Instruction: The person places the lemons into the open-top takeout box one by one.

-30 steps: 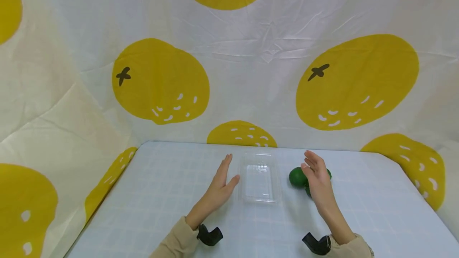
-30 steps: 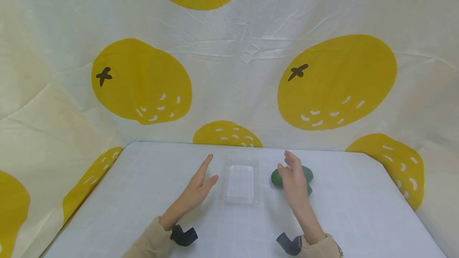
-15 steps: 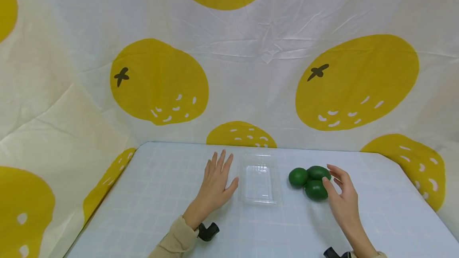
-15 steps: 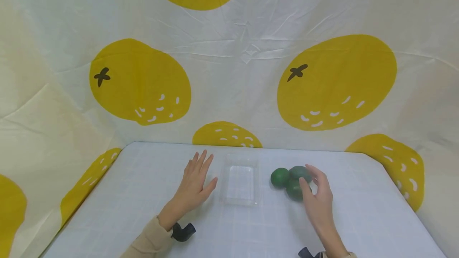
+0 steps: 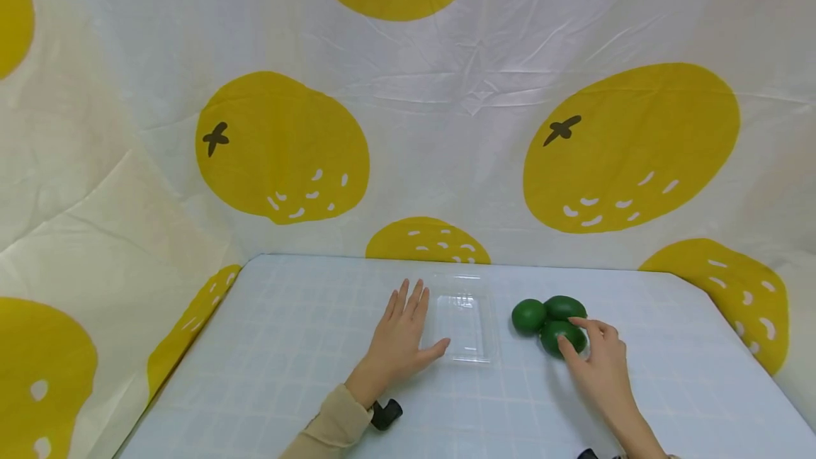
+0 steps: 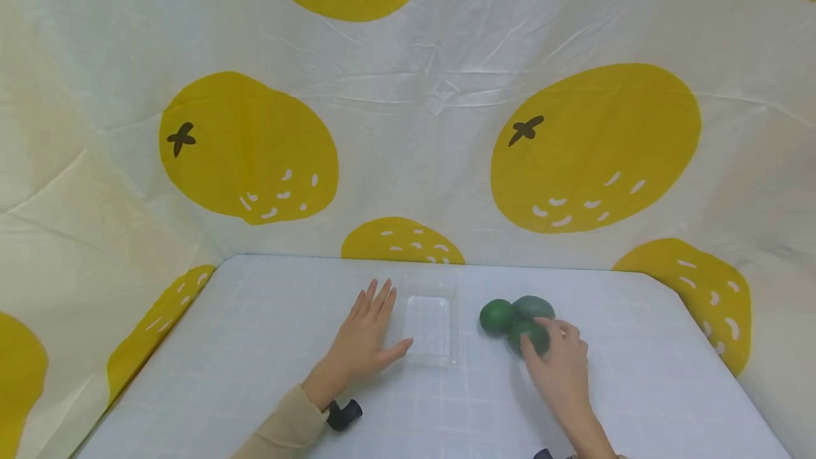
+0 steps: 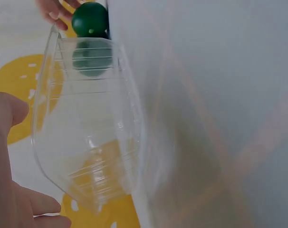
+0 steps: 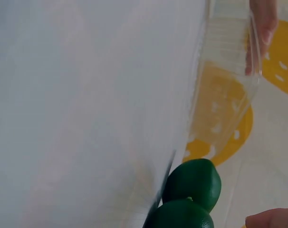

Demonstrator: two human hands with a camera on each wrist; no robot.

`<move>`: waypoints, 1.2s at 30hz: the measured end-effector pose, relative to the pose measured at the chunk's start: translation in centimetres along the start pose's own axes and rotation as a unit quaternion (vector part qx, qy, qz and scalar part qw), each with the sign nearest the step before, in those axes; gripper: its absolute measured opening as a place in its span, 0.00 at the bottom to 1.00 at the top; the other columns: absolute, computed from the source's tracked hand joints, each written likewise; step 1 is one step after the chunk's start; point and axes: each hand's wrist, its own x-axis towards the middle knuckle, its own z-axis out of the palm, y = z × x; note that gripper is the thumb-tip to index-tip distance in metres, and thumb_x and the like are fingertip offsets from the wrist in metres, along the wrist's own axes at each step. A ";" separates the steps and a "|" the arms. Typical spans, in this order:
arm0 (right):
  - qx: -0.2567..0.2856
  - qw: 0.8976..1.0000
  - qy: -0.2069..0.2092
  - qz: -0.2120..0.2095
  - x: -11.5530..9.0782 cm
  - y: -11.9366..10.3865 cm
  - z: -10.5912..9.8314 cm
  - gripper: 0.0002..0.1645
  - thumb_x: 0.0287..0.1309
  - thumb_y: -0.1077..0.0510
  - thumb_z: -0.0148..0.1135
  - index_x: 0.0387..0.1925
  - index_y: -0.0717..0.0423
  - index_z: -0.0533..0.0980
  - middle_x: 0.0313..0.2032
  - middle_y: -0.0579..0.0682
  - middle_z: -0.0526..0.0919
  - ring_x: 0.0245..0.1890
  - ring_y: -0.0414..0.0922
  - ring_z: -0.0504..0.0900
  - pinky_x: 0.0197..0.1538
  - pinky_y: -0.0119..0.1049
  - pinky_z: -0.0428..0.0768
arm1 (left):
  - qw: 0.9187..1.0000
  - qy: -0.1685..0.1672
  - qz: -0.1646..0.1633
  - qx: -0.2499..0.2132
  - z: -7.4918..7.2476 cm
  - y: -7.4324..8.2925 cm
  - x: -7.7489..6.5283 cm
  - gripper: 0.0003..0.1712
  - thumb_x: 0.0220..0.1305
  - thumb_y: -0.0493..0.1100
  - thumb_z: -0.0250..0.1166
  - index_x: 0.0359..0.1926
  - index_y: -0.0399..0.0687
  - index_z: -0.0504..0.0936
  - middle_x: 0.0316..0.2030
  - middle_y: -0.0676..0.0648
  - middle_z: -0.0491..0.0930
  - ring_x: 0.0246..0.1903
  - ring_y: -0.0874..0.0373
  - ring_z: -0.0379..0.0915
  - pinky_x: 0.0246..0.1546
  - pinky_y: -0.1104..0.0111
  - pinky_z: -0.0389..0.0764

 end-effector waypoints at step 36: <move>-0.058 0.990 -0.126 -0.039 -1.1 -0.2 -0.2 0.35 0.63 0.45 0.65 0.67 0.53 0.69 0.57 0.75 0.69 0.54 0.74 0.73 0.46 0.73 0.73 | 0.998 -0.033 -0.017 -0.041 1.7 0.6 -0.1 0.62 0.61 0.81 0.44 0.76 0.34 0.52 0.78 0.40 0.44 0.76 0.42 0.36 0.74 0.50 0.46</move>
